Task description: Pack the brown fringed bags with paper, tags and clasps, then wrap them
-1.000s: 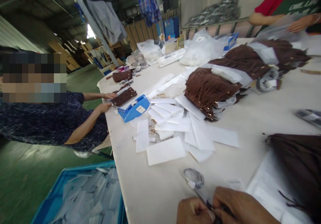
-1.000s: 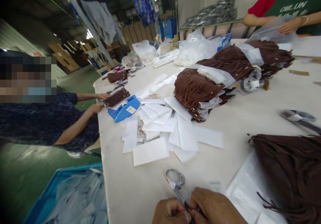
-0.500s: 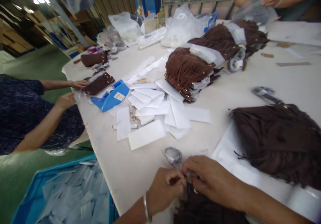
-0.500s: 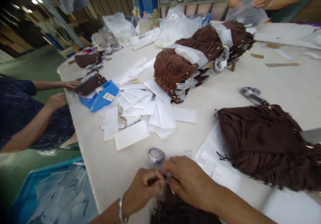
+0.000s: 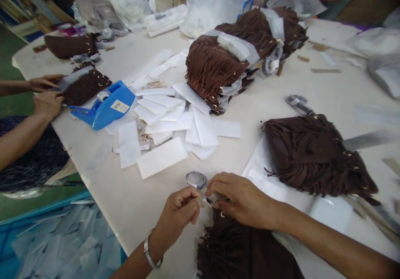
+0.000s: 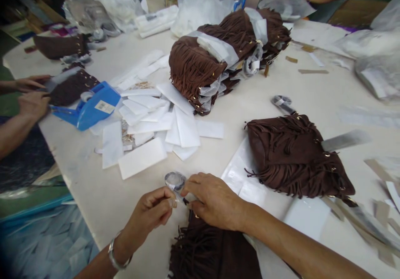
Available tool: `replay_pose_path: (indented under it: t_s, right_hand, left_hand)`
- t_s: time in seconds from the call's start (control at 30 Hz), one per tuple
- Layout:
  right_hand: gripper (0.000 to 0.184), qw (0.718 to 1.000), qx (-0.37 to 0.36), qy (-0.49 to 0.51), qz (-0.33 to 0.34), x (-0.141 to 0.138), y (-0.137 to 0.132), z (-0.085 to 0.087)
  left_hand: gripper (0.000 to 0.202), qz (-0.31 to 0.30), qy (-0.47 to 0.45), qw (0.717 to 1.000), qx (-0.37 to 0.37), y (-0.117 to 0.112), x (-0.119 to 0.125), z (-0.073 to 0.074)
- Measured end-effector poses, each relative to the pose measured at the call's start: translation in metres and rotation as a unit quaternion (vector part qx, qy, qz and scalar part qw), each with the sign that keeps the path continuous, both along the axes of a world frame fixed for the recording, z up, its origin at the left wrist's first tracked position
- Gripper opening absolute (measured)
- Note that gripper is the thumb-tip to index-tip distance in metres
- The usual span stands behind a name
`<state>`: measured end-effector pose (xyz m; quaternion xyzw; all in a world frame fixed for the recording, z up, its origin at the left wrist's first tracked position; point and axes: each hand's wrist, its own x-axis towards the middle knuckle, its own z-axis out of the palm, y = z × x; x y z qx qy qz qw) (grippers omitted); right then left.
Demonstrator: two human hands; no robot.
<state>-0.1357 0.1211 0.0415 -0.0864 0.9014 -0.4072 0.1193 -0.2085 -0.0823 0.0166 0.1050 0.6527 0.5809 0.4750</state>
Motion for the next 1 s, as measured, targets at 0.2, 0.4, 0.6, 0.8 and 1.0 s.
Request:
replay_pose_path:
  t_s: [0.2,0.4,0.6,0.8,1.0]
  right_hand:
    - [0.014,0.988,-0.109,-0.086,-0.062,-0.004,-0.002,-0.002]
    - [0.013,0.935,-0.269,-0.164,-0.163,-0.004,0.005,-0.013]
    - [0.010,0.926,-0.294,-0.152,-0.184,-0.002,0.006,-0.016]
    - [0.010,0.979,-0.087,-0.098,-0.154,0.000,0.008,-0.008]
    - [0.012,0.994,0.089,-0.022,-0.058,-0.004,0.010,-0.007]
  left_hand:
    - [0.023,-0.002,0.021,1.000,0.021,0.011,-0.008,0.007]
    - [0.032,0.048,0.049,0.998,0.014,0.018,0.009,0.001]
    - [0.026,0.036,0.060,0.997,-0.035,0.024,0.016,-0.006]
    - [0.025,0.084,0.025,0.996,-0.001,0.023,0.012,-0.002]
    - [0.019,0.071,-0.096,0.988,0.097,0.019,0.016,-0.002]
